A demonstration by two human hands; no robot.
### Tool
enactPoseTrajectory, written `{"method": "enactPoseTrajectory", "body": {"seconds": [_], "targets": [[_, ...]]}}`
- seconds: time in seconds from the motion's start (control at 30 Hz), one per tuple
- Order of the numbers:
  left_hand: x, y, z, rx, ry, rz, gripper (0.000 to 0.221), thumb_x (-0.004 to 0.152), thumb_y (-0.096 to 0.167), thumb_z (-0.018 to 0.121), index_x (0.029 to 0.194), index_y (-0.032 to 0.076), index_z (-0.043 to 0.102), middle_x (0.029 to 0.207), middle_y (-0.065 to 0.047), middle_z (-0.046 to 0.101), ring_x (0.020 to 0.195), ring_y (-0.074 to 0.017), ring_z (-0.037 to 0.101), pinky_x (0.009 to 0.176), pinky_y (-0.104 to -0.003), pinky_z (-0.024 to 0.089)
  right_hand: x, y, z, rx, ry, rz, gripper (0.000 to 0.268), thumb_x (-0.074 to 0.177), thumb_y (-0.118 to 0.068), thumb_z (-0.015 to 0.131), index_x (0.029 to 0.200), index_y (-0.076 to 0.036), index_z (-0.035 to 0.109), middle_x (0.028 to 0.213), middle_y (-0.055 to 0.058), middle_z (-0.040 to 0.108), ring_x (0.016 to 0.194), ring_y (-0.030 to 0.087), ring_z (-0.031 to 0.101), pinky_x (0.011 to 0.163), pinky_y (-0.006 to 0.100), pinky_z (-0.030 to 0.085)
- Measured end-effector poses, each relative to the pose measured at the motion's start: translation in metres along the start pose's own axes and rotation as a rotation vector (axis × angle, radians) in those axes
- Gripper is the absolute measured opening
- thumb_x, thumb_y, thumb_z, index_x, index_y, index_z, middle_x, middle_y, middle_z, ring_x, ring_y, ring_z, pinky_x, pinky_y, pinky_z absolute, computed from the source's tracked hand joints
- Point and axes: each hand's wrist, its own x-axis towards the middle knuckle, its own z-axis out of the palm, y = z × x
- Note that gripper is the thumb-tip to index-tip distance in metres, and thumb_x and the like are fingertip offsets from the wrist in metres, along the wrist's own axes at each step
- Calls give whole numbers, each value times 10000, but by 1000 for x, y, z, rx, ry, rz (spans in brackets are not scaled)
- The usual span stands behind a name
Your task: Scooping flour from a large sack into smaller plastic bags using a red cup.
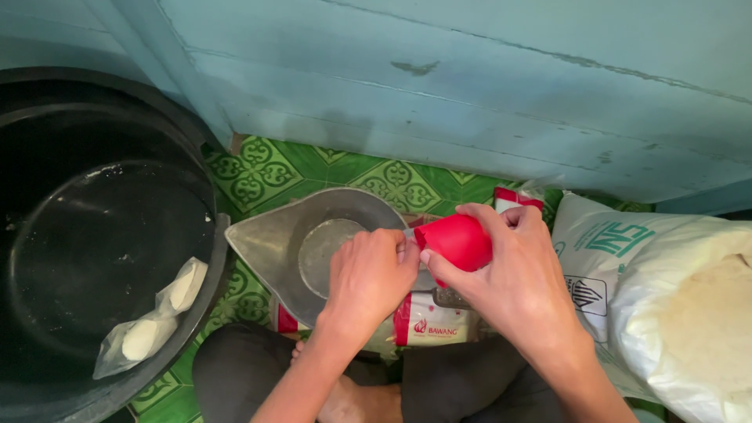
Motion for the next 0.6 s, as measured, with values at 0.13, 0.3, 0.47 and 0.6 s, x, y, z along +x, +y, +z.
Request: {"method": "enactPoseTrajectory", "body": {"seconds": [0.13,0.3,0.47,0.6], "targets": [[0,1,-2,8,-28,-11,276,836,295,577,720,72,690,676,-164,680,654,-444,613,639,-492,497,-1,-2,-1,11,-4,0,641,640,-410,835,1194,-131,674,1053,208,532,816,348,601,725,414,534],[0,-1,-2,-4,-12,-1,268,826,293,602,718,66,694,675,-172,679,641,-451,611,629,-492,501,-2,-3,0,9,40,-54,633,638,-406,844,1176,-115,681,1023,218,532,810,348,587,716,411,526],[0,-2,-3,0,-12,6,260,823,296,601,745,71,706,687,-164,688,656,-443,624,637,-492,504,-3,-6,-1,19,35,-42,637,632,-414,848,1176,-127,684,1034,206,527,821,344,593,723,413,529],[1,-4,-2,0,-1,1,263,819,285,585,707,71,690,668,-157,685,643,-437,627,633,-487,506,-4,-7,-2,6,36,-44,643,630,-420,847,1176,-124,683,1035,216,527,808,348,591,715,416,528]]}}
